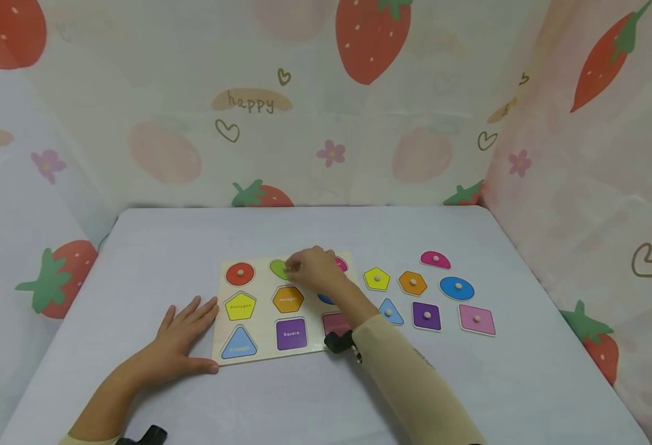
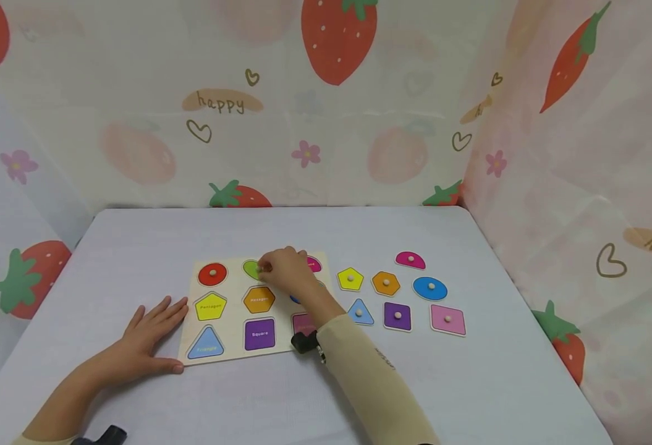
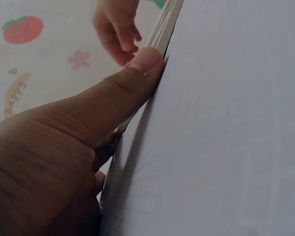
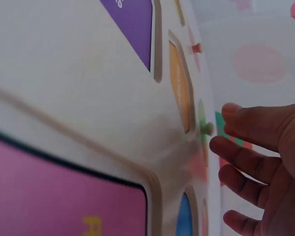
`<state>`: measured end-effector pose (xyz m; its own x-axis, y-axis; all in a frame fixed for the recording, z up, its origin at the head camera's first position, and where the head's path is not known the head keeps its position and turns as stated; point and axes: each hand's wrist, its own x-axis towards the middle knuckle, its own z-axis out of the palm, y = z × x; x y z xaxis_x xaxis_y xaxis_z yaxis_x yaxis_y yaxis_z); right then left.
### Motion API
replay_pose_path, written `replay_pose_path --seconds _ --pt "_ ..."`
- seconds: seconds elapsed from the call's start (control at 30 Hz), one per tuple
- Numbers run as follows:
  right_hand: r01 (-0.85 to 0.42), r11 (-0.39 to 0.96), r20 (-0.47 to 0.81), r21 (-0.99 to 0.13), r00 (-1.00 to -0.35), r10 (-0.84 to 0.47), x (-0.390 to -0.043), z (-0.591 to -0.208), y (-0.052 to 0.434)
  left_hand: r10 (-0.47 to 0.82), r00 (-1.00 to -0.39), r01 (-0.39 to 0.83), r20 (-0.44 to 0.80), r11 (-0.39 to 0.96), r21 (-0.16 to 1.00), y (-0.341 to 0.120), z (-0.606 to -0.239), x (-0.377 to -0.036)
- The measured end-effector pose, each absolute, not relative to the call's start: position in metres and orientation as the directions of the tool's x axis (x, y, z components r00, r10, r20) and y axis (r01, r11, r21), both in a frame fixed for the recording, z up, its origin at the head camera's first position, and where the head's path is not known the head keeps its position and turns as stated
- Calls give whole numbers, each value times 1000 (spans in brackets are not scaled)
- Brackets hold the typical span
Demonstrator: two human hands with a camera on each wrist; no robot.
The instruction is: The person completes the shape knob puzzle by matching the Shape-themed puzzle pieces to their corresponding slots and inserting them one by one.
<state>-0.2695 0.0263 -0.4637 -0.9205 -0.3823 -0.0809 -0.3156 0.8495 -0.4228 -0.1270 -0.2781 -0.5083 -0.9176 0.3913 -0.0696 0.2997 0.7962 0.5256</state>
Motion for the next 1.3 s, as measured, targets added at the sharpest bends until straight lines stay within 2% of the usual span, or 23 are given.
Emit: replay_pose_path --seconds 0.4,0.77,1.07,1.3 --pt "-518 757 22 -398 -830 -557 -242 -439 67 390 -918 296 -69 792 535 -277 -507 -126" --pt "-608 676 53 -417 -758 -650 -225 -416 113 387 -919 293 -70 793 534 -278 -507 -126" --pt "-581 703 141 -409 -802 -581 -229 -397 151 388 -919 295 -68 793 533 -278 -505 -126" --pt "-565 696 254 -444 -824 -507 -243 -390 198 392 -918 297 -67 787 541 -279 -508 -127"
